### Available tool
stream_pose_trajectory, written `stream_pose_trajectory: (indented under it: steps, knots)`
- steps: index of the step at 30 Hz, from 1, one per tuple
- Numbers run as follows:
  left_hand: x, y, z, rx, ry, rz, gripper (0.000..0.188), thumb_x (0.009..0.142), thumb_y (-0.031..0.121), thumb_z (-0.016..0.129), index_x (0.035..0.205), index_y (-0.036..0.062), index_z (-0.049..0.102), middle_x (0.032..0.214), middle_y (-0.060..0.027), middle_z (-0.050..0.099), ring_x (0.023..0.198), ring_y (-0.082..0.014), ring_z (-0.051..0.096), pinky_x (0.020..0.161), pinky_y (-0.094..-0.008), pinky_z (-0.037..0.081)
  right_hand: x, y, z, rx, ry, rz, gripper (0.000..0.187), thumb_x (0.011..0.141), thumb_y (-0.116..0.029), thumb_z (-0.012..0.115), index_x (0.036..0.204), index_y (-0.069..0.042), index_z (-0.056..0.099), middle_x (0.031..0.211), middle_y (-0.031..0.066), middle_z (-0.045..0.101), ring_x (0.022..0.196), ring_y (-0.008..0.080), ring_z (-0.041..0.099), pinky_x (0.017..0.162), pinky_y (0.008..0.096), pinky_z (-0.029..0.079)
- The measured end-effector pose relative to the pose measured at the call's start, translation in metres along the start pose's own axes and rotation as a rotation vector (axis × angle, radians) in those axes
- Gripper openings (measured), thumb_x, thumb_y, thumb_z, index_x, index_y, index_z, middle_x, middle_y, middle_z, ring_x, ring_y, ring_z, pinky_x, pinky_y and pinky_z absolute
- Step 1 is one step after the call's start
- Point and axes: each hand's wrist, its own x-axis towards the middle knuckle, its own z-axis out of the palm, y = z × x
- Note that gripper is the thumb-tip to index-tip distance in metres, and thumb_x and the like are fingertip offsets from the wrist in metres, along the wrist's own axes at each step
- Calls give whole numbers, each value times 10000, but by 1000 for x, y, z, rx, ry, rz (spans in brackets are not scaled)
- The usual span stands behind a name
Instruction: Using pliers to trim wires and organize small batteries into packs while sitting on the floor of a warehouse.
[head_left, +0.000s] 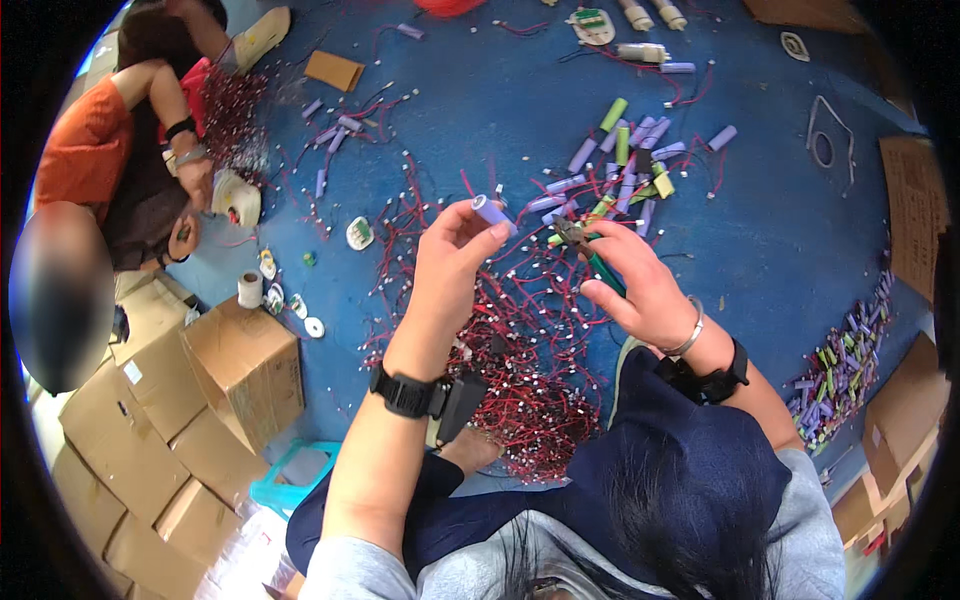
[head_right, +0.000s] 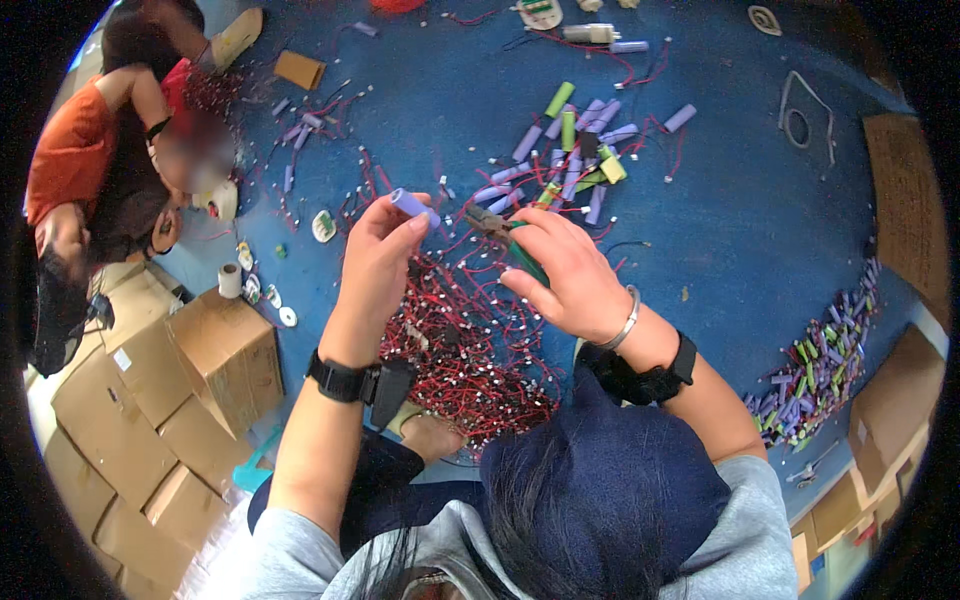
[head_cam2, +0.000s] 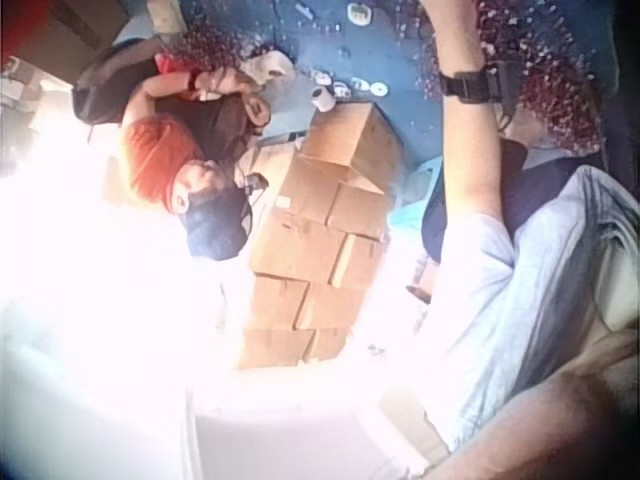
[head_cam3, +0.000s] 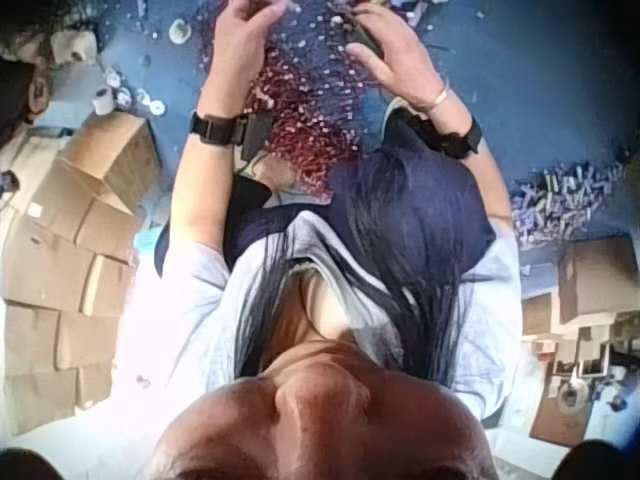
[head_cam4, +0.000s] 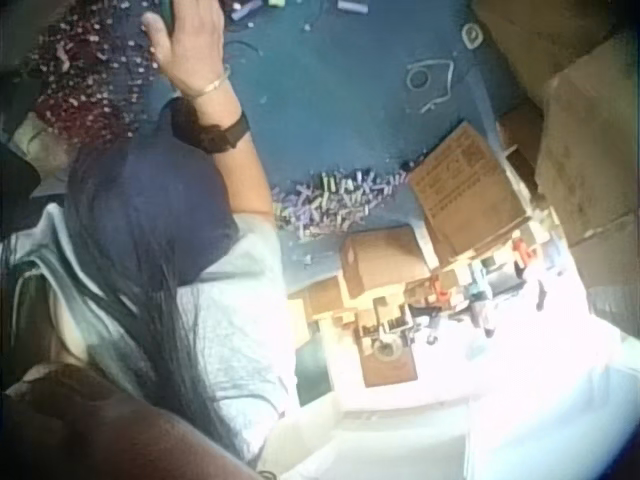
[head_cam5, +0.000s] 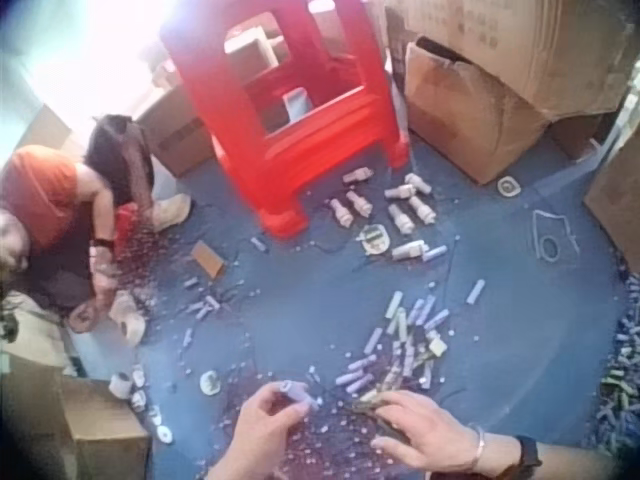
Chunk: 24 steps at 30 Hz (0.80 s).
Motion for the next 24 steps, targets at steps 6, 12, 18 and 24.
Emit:
stream_pose_trajectory:
  steps: [6,12,18,24]
  knots:
    - [-38,18,-10,-34,183,86,218,802,54,607,1012,12,568,949,-41,612,859,-97,551,774,-240,424,26,-16,4,-8,-40,-146,321,740,-176,641,988,-17,514,1089,160,505,994,334,495,835,395,395]
    - [-52,10,-10,154,102,220,267,795,37,612,1054,-5,559,956,-51,595,874,-110,556,777,-248,443,25,-32,2,-170,-50,-216,319,662,-159,691,893,-37,508,993,131,527,854,293,525,706,373,413]
    - [-51,8,-9,315,156,343,256,762,25,619,1016,26,584,928,-86,608,855,-160,583,770,-273,446,24,-36,1,-209,10,-251,311,653,-174,699,868,-51,510,983,125,540,826,279,531,668,359,411]
    - [-52,26,-6,549,98,460,260,752,9,610,1010,28,588,936,-109,609,866,-220,596,766,-294,453,20,-40,-3,-282,52,-256,308,637,-177,699,849,-60,508,979,117,544,833,267,537,663,355,413]
